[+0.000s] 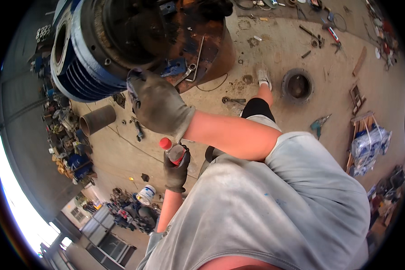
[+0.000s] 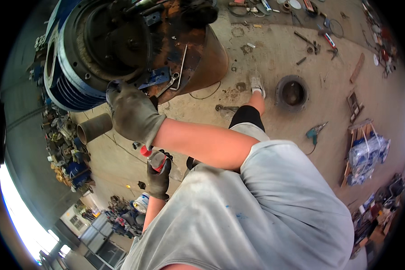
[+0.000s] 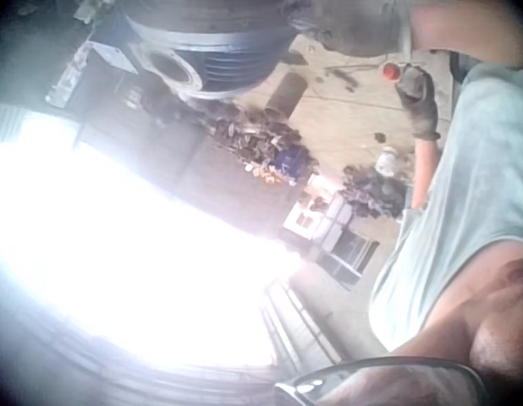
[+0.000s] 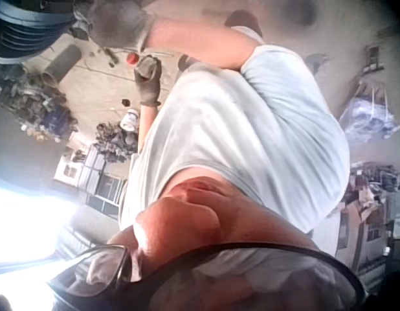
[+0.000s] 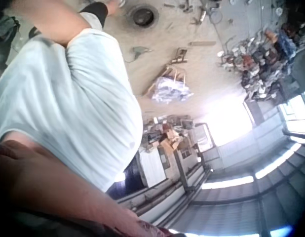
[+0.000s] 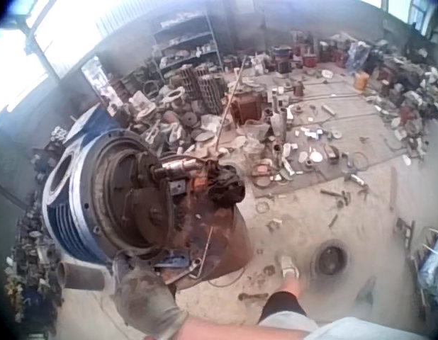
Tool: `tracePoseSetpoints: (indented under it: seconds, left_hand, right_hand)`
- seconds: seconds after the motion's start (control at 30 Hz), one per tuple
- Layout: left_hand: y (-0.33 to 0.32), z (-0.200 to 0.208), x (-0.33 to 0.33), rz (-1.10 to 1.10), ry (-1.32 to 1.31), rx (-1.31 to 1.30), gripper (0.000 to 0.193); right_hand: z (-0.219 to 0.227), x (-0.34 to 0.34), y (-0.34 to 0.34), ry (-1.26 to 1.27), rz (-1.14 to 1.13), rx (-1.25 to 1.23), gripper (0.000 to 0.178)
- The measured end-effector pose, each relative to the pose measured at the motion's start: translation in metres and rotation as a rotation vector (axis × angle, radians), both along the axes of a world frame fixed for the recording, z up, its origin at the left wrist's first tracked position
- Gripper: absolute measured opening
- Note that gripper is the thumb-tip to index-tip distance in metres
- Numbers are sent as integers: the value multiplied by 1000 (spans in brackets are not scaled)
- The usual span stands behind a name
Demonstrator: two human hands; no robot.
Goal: The person cleans a large blue motor and a circular metal part using a liquid from a plastic bottle and a cloth. They then use an angle grinder to smooth the surface of the metal part.
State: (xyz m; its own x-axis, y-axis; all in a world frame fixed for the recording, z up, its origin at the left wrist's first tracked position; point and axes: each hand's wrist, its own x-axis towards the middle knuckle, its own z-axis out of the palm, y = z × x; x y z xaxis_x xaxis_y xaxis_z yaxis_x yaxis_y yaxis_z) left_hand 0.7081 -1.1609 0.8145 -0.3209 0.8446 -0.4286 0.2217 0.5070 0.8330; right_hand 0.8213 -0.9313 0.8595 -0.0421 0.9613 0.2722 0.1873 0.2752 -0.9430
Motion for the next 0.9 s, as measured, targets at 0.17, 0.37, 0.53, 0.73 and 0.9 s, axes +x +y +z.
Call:
tracePoseSetpoints:
  seconds: [0.17, 0.37, 0.53, 0.73, 0.9]
  left_hand:
    - [1, 3, -5, -15, 51, -59, 36]
    - [-1, 4, -28, -141, 200, -65, 37]
    - [-9, -2, -33, -73, 152, -96, 41]
    - [-1, -5, -28, -52, 76, -116, 37]
    - [12, -3, -26, -85, 62, -112, 36]
  right_hand:
    - [-31, 10, -2, -63, -106, 230, 55]
    - [-94, 9, 4, -239, 53, 115, 43]
    - [-154, 17, 36, -342, -33, 60, 42]
    - [-105, 3, 15, -65, -137, 134, 47]
    - [-30, -10, 19, 35, -135, 282, 39]
